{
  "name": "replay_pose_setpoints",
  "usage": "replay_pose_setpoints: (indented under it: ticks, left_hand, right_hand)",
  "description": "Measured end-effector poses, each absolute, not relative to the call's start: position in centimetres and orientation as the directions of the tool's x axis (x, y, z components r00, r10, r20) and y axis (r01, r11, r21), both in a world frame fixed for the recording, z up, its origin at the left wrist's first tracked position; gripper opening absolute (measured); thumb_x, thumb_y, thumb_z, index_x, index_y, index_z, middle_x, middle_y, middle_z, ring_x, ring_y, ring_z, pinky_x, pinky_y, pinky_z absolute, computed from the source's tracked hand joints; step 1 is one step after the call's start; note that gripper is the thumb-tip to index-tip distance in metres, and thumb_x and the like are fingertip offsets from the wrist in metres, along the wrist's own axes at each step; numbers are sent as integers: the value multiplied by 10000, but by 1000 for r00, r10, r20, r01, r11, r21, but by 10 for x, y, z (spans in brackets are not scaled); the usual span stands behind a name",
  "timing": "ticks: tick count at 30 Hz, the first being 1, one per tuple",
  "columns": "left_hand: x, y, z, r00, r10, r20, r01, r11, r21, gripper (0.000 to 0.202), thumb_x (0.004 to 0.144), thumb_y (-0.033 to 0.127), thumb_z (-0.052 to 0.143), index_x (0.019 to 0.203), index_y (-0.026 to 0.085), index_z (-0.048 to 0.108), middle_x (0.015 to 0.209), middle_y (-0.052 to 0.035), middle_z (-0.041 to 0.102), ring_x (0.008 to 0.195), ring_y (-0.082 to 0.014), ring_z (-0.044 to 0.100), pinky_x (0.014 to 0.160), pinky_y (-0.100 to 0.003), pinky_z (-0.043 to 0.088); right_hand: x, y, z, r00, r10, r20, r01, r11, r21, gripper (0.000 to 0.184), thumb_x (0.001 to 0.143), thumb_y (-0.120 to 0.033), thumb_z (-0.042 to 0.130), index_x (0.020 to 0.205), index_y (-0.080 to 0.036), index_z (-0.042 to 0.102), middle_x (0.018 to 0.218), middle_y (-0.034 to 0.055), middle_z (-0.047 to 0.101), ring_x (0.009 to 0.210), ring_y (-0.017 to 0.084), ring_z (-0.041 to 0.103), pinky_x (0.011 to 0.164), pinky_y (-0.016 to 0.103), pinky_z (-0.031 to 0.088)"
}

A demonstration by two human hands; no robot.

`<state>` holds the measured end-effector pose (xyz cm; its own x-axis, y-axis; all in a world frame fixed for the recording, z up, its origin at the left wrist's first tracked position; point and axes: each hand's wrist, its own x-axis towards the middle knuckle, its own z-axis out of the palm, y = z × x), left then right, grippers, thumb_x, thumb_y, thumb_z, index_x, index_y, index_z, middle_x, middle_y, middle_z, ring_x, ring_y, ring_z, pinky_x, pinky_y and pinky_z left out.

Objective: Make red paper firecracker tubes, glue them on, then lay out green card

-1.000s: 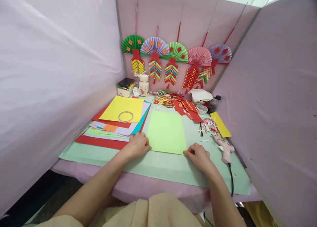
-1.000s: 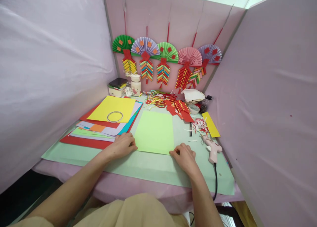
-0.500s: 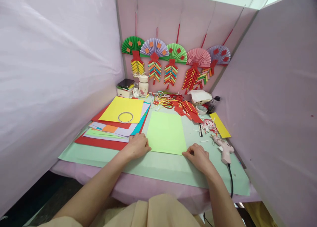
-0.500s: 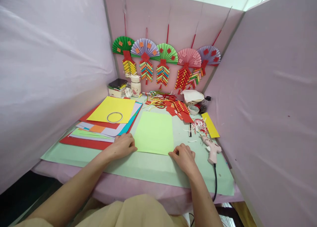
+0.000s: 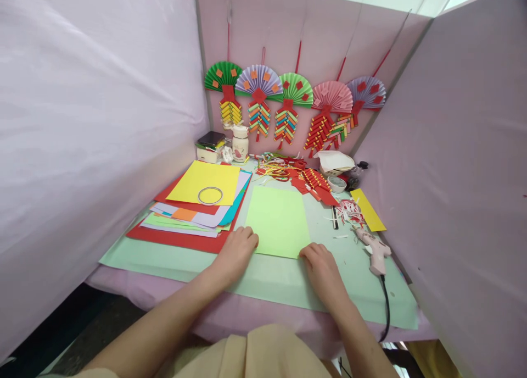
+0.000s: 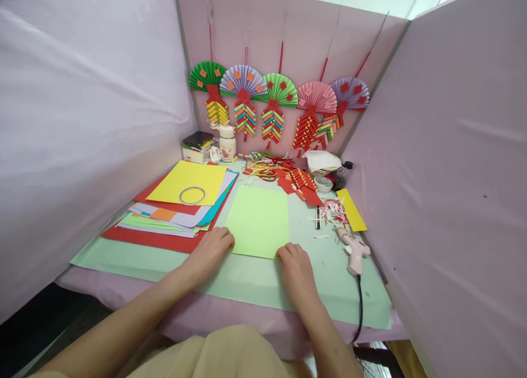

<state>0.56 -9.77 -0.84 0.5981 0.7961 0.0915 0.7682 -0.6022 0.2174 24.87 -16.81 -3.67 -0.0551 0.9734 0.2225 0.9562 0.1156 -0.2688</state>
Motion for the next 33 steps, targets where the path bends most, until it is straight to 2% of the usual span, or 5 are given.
replay_pose_setpoints:
  ticks: [7, 11, 19, 27, 33]
  left_hand:
    - [14, -113, -8, 652, 758, 10, 754, -649, 99, 181, 911, 128, 408, 931, 194, 575, 951, -65, 551, 875, -201, 492, 707, -311, 402]
    - [11, -118, -9, 648, 761, 33, 755, -647, 107, 221, 922, 138, 415, 1032, 214, 591, 980, -64, 558, 915, -201, 502, 738, -310, 428]
    - [14, -135, -19, 621, 779, 85, 778, -626, 54, 501, 888, 74, 377, 1371, 190, 448, 1044, -106, 556, 980, -238, 488, 825, -355, 444]
    - [32, -154, -22, 553, 822, 139, 826, -562, 38, 606, 888, 504, 463, 1451, 303, 364, 1049, -120, 547, 977, -303, 460, 860, -441, 417]
    - [33, -156, -18, 536, 840, 80, 839, -541, 54, 666, 840, 584, 512, 1435, 309, 395, 1074, -119, 557, 1008, -308, 457, 883, -439, 407]
  right_hand:
    - [244, -181, -47, -109, 942, 317, 958, 185, -219, 278, 839, 22, 421, 824, -177, 614, 900, 51, 608, 877, 186, 505, 749, 269, 385]
    - [242, -187, -49, -124, 936, 330, 969, 186, -164, 286, 845, 24, 422, 887, -180, 619, 971, 61, 618, 925, 192, 517, 775, 274, 407]
    - [235, -197, -41, -158, 941, 299, 984, 177, -38, 413, 879, -69, 439, 1263, -195, 525, 1056, 77, 610, 956, 207, 537, 773, 301, 434]
    - [219, -204, -31, -126, 950, 285, 992, 127, 15, 475, 888, -308, 544, 1357, -284, 479, 1023, 71, 608, 952, 237, 546, 859, 372, 409]
    - [217, -204, -32, -92, 963, 254, 996, 90, 20, 453, 895, -352, 530, 1342, -282, 507, 1051, 74, 610, 983, 248, 531, 927, 409, 369]
